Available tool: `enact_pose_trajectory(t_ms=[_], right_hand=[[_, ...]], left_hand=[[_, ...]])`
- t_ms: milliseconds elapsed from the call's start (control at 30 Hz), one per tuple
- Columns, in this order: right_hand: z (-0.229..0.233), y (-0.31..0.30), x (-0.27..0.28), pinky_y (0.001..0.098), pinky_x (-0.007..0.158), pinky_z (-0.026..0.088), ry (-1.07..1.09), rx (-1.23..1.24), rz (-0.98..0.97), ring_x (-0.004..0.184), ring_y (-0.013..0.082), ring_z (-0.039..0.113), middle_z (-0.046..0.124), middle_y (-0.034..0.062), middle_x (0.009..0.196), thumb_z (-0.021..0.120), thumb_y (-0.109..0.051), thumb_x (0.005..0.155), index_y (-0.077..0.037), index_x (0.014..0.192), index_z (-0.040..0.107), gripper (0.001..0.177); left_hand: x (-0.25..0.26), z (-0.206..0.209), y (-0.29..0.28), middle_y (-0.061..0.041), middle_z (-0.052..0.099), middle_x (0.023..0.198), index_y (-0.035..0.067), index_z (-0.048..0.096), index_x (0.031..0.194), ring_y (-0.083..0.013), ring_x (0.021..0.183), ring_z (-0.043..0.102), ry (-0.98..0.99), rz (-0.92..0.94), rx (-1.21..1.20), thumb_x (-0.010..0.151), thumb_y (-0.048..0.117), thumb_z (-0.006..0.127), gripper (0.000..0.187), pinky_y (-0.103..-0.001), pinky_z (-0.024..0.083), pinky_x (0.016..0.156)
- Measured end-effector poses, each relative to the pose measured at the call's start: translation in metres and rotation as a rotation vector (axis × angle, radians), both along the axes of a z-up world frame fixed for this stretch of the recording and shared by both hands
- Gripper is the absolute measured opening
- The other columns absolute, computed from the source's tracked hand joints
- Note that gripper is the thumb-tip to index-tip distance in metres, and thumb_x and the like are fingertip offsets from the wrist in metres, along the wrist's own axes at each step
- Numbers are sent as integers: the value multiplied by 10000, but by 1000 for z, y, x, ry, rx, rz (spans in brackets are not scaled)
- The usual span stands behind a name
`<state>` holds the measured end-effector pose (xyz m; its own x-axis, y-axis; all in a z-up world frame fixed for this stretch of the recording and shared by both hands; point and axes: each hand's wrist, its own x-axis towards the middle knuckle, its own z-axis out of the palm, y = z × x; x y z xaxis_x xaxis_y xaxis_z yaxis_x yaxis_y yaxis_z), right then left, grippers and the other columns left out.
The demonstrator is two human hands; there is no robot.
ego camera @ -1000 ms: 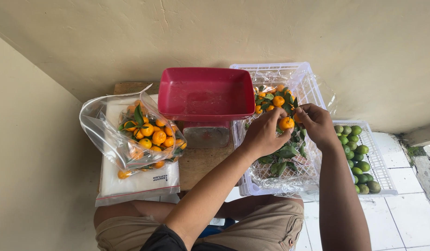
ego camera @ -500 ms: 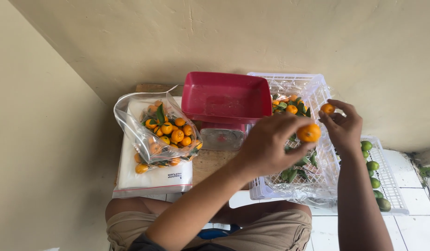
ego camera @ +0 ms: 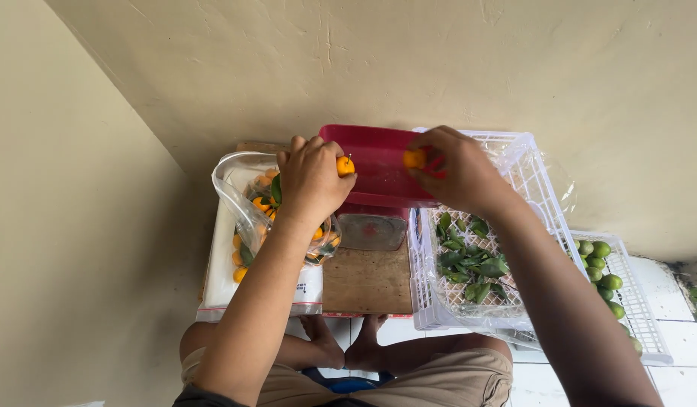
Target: Bagging and weighing small orange fruits from a crate into plastic bags using a scale and a bowl.
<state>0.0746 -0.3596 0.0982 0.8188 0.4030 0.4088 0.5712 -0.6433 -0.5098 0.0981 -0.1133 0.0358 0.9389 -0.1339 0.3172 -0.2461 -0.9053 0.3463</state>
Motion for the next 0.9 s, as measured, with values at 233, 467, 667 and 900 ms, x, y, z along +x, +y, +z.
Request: enact_pose_trajectory(t_ms=[233,467,667,900], right_hand=[[-24,57,54,472,774,624,322,-102,49,921,373,742,703,219,1061,769,-23,831,0,1150,709,325],[-19,93,57,421,838,624,435,-238,44,978,358,746,729,178,1100,746,28,849,-57,1156,743,319],[-31,98,63,412,848,627,464,-297,40,989,321,746,740,127,1088,723,14,849,-90,1116,742,287],[-22,94,56,452,930,597,493,-270,30,1065,343,731,734,153,1178,670,18,888,-83,1174,719,307]], left_hand=[[8,11,-5,-40,699,975,153,758,1048,-267,1083,545,235,18,109,815,345,749,302,-495,334,922],[27,16,-13,-51,737,959,174,776,945,-291,1067,573,370,-13,278,834,157,658,163,-499,284,924],[19,34,-16,-97,747,1067,129,784,1038,-317,1098,595,453,-9,354,864,56,638,239,-492,283,924],[14,46,-17,-130,746,1126,95,777,1083,-337,1141,605,464,-23,310,853,-8,669,274,-498,293,951]])
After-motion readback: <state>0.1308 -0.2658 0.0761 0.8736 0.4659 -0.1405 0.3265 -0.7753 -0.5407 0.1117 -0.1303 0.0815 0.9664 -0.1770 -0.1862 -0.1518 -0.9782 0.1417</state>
